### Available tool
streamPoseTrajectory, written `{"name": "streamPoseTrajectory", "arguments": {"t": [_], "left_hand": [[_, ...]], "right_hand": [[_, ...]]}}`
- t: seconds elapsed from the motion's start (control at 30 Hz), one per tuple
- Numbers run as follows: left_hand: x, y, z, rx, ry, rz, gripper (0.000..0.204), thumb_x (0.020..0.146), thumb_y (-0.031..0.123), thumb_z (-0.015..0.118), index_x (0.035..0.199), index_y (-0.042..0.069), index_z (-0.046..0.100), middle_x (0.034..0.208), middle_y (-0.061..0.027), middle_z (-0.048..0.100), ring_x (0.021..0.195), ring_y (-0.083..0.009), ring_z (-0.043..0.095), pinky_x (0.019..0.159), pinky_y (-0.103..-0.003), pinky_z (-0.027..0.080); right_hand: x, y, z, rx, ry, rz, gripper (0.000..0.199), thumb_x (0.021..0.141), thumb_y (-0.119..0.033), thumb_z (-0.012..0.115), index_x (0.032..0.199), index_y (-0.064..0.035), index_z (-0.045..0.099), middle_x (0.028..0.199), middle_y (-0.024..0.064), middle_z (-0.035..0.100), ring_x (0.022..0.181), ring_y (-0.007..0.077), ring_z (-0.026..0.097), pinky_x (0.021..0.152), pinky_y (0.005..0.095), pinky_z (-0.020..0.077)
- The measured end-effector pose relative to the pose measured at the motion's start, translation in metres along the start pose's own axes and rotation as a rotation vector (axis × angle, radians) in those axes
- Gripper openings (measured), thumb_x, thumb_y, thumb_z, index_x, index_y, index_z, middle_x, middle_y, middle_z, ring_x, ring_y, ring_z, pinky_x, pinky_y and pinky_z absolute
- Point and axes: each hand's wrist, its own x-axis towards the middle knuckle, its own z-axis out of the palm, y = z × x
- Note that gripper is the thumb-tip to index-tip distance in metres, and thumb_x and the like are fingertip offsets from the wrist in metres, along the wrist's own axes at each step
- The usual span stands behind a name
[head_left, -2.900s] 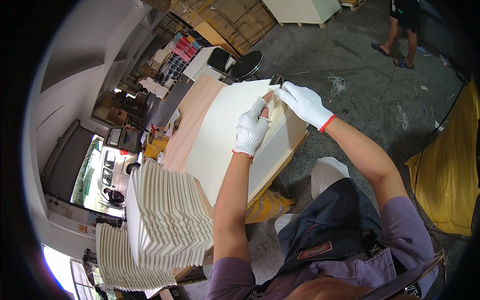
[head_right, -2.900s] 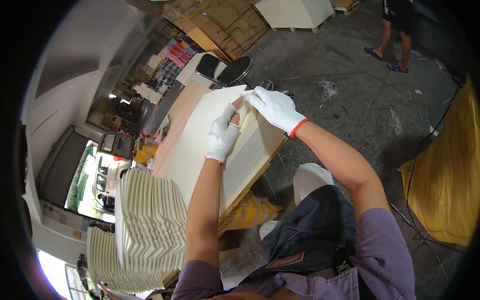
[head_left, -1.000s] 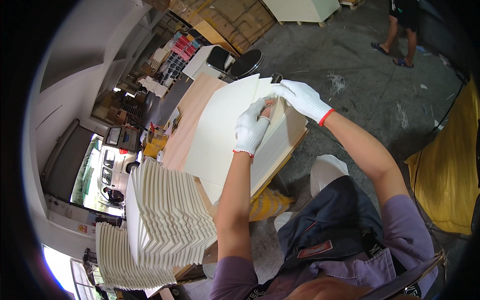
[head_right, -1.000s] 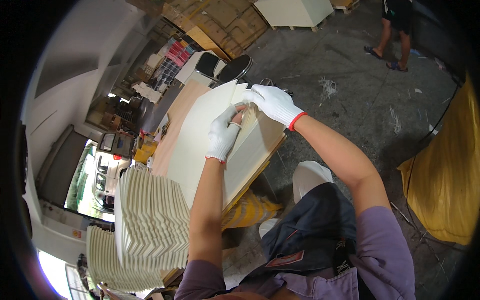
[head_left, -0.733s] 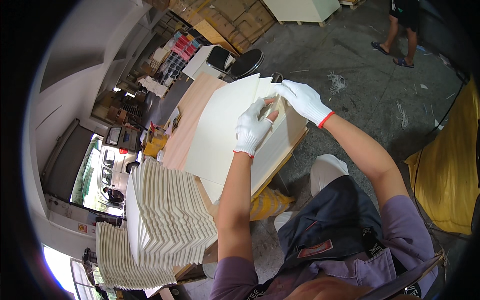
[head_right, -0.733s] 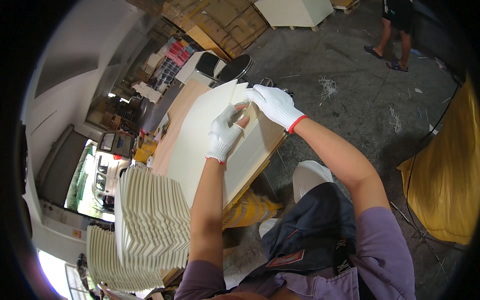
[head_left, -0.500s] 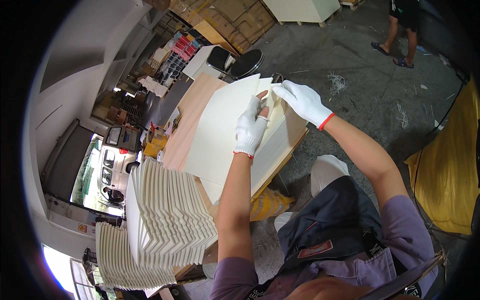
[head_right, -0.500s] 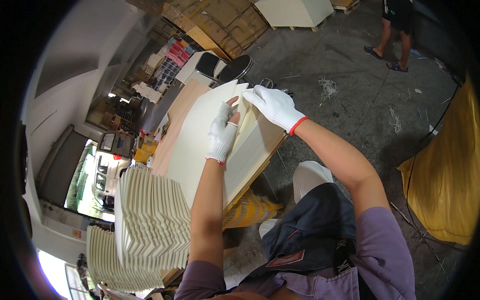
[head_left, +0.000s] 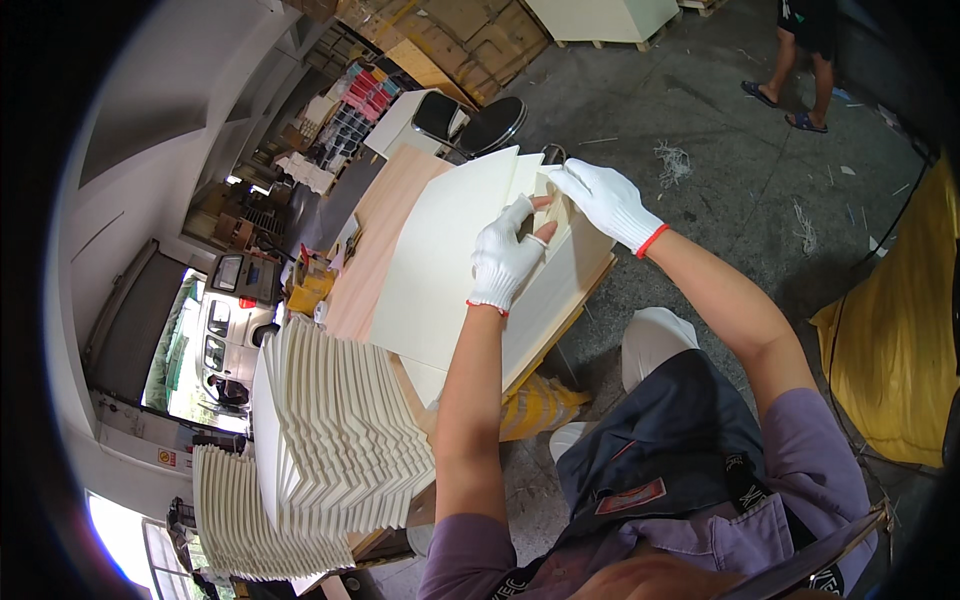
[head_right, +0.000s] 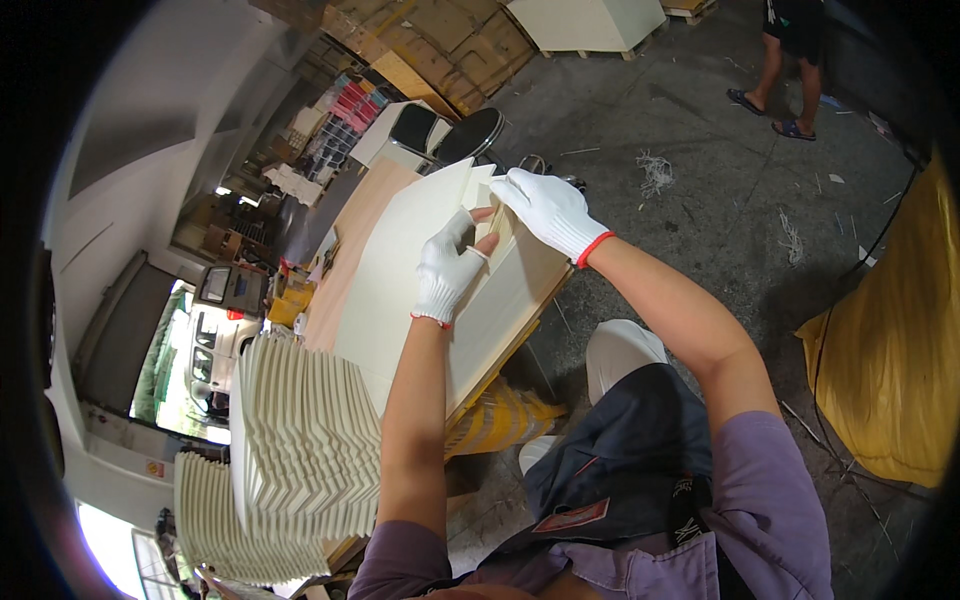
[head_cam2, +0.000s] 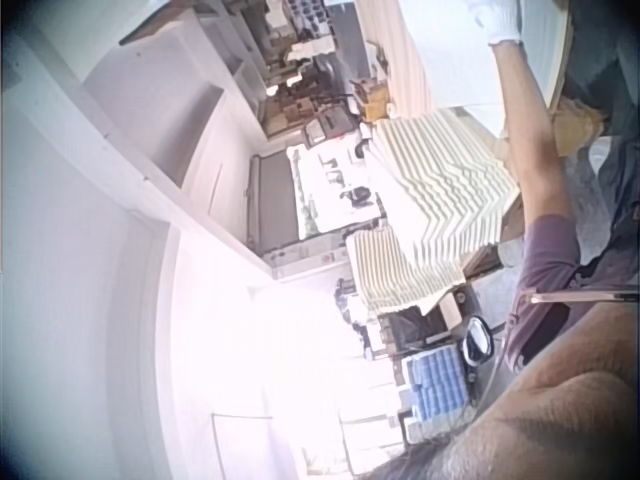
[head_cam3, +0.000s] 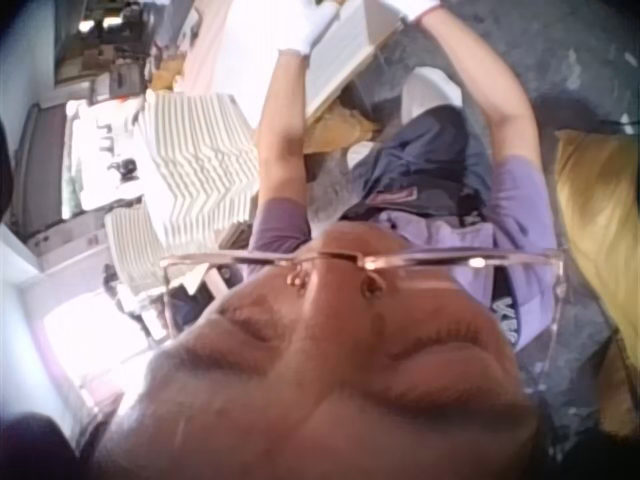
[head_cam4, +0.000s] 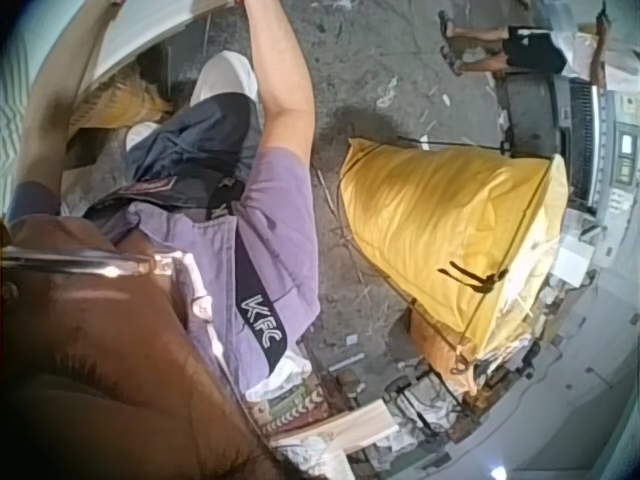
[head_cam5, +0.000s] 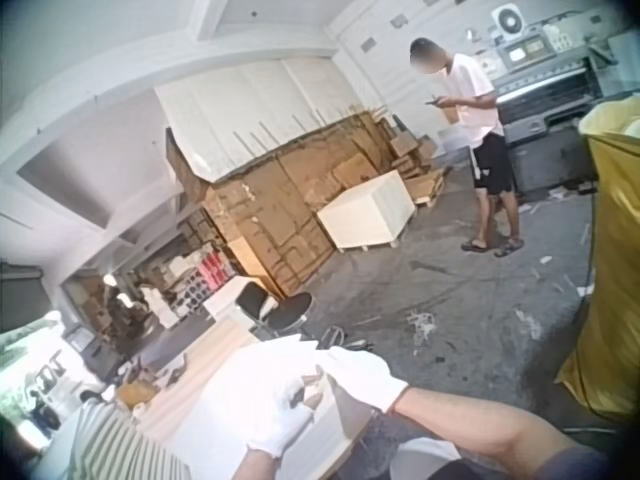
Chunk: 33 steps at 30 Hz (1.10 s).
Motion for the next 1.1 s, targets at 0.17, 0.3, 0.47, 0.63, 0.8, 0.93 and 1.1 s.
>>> {"name": "streamPoseTrajectory", "arguments": {"t": [0.17,0.3,0.47,0.63,0.8,0.93,1.1], "left_hand": [[0.001,-0.005,0.001,-0.062,0.011,-0.002,0.037,0.093,0.026,0.073,0.13,0.025,0.069,0.112,-0.0127,0.071,0.099,-0.0268,0.071,0.089,-0.037,0.054],[-0.002,-0.006,0.002,-0.04,0.091,0.049,0.033,0.094,0.027,0.071,0.128,0.024,0.069,0.112,-0.0138,0.071,0.094,-0.0282,0.072,0.086,-0.037,0.055],[-0.004,0.014,-0.002,0.103,0.009,0.003,0.03,0.094,0.029,0.071,0.123,0.022,0.07,0.111,-0.0126,0.072,0.089,-0.0291,0.072,0.083,-0.038,0.056],[-0.005,0.013,-0.003,0.078,-0.014,-0.042,0.032,0.093,0.031,0.074,0.124,0.022,0.07,0.11,-0.0119,0.072,0.091,-0.0284,0.072,0.085,-0.038,0.055],[-0.002,0.004,0.0,0.023,0.008,-0.01,0.03,0.096,0.027,0.07,0.126,0.023,0.07,0.11,-0.0122,0.071,0.094,-0.0284,0.072,0.086,-0.037,0.055],[-0.003,-0.001,0.005,-0.082,0.112,0.074,0.029,0.099,0.021,0.065,0.127,0.018,0.071,0.105,-0.0123,0.072,0.089,-0.0218,0.069,0.084,-0.034,0.054],[0.0,-0.007,0.006,0.108,0.096,0.136,0.029,0.096,0.027,0.069,0.125,0.024,0.07,0.107,-0.0111,0.071,0.094,-0.029,0.071,0.086,-0.038,0.055]], "right_hand": [[-0.002,-0.006,-0.004,0.002,-0.007,0.012,0.047,0.106,-0.051,0.041,0.111,-0.0123,0.066,0.1,0.0189,0.071,0.095,0.0382,0.068,0.08,0.0486,0.0509],[-0.001,-0.01,-0.005,-0.068,-0.058,0.026,0.045,0.106,-0.05,0.042,0.11,-0.0111,0.064,0.097,0.0192,0.071,0.093,0.0389,0.068,0.077,0.049,0.0504],[-0.001,0.001,-0.002,-0.048,-0.005,-0.011,0.044,0.106,-0.048,0.044,0.115,-0.0094,0.064,0.099,0.0198,0.07,0.092,0.0414,0.067,0.076,0.0503,0.0503],[-0.001,-0.002,-0.003,-0.038,-0.017,-0.003,0.045,0.106,-0.049,0.043,0.112,-0.0094,0.063,0.097,0.0197,0.07,0.092,0.041,0.066,0.076,0.05,0.0499],[-0.001,-0.003,-0.002,-0.032,-0.007,0.02,0.047,0.106,-0.052,0.042,0.106,-0.0099,0.062,0.095,0.0202,0.069,0.091,0.0401,0.067,0.075,0.0498,0.0491],[0.0,-0.006,-0.005,0.011,-0.035,0.034,0.047,0.105,-0.053,0.043,0.102,-0.0089,0.059,0.091,0.0205,0.068,0.088,0.0404,0.066,0.074,0.0499,0.0485],[0.0,0.002,0.001,-0.018,0.024,0.001,0.046,0.105,-0.052,0.043,0.101,-0.0088,0.058,0.088,0.0198,0.068,0.087,0.0403,0.066,0.073,0.0504,0.048]]}}
